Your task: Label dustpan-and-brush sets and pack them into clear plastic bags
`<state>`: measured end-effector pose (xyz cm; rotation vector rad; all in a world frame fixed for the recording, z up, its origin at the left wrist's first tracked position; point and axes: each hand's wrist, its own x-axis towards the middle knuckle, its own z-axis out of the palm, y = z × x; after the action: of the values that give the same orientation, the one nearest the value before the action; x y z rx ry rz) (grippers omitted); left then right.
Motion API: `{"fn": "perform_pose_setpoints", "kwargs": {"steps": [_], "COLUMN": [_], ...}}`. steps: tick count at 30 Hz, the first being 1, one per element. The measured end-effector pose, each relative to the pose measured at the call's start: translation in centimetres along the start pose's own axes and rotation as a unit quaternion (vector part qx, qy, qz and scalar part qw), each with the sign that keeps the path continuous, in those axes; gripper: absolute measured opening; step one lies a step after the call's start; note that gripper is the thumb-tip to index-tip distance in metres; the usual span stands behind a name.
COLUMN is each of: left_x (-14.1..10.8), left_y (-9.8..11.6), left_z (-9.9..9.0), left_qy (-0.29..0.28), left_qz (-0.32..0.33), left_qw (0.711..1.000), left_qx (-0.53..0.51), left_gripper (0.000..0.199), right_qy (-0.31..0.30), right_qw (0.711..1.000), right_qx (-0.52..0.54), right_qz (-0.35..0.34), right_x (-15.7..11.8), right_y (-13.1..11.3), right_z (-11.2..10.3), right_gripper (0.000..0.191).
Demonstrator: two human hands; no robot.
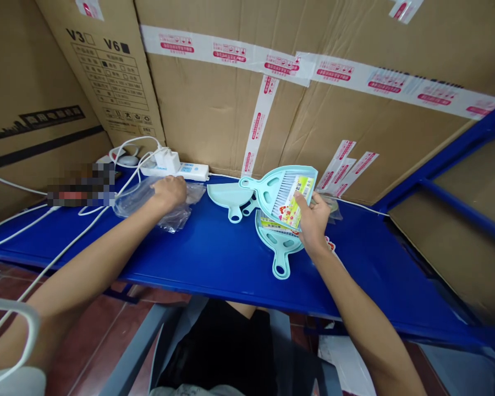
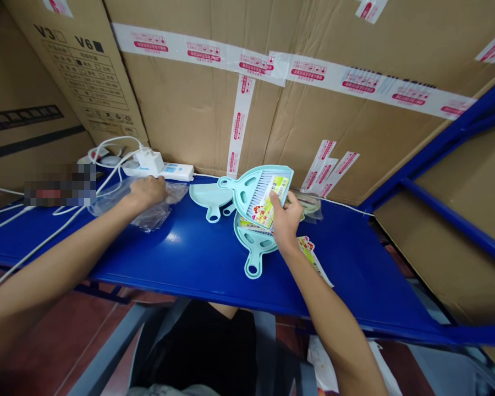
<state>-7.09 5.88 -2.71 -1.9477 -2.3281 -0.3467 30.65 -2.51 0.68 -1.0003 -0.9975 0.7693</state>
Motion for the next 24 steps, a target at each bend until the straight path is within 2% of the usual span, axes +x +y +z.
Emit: {"fn": "perform_pose_setpoints", "kwargs": {"steps": [5, 12, 15, 17, 19, 22, 23, 24], "left_x": [0.0, -0.6, -0.2, -0.2, -0.6, -1.5, -1.8, -2.0], "left_y": [-0.1, -0.1, 0.4, 1.1, 1.9, 2.7, 2.9, 3.1], "left_z": [0.2, -1.3, -2.4, -3.2, -4.1, -5.2, -5.5, -5.6], "left_qy": [-0.006, 0.031, 0.091, 0.157, 0.230, 0.352, 0.375, 0.375], "left_qz": [0.018, 0.061, 0.112, 0.166, 0.206, 0.207, 0.203, 0.207], "left_qw": [1.000, 0.997, 0.986, 0.954, 0.903, 0.823, 0.798, 0.776], "left_qx": [-0.001, -0.017, -0.087, -0.193, -0.299, -0.394, -0.425, -0.463], "left_gripper": [0.037, 0.043, 0.042, 0.035, 0.024, 0.010, 0.007, 0.006], "right_qy": [-0.005, -0.008, -0.007, -0.007, -0.004, 0.006, 0.010, 0.014], "right_qw": [1.000, 1.000, 1.000, 1.000, 1.000, 0.999, 0.998, 0.998], "right_qx": [0.005, 0.000, 0.009, 0.017, 0.027, 0.046, 0.051, 0.054], "right_qz": [-0.002, -0.008, -0.002, 0.002, 0.008, 0.024, 0.031, 0.037], "right_x": [-0.1, -0.1, -0.1, 0.0, 0.1, 0.4, 0.5, 0.7], "right_y": [0.2, 0.5, 0.4, 0.3, 0.1, -0.1, -0.2, -0.1], "right_z": [0.2, 0.0, 0.0, 0.0, 0.0, -0.2, -0.3, -0.3], "right_gripper": [0.042, 0.041, 0.041, 0.043, 0.043, 0.043, 0.042, 0.042]}}
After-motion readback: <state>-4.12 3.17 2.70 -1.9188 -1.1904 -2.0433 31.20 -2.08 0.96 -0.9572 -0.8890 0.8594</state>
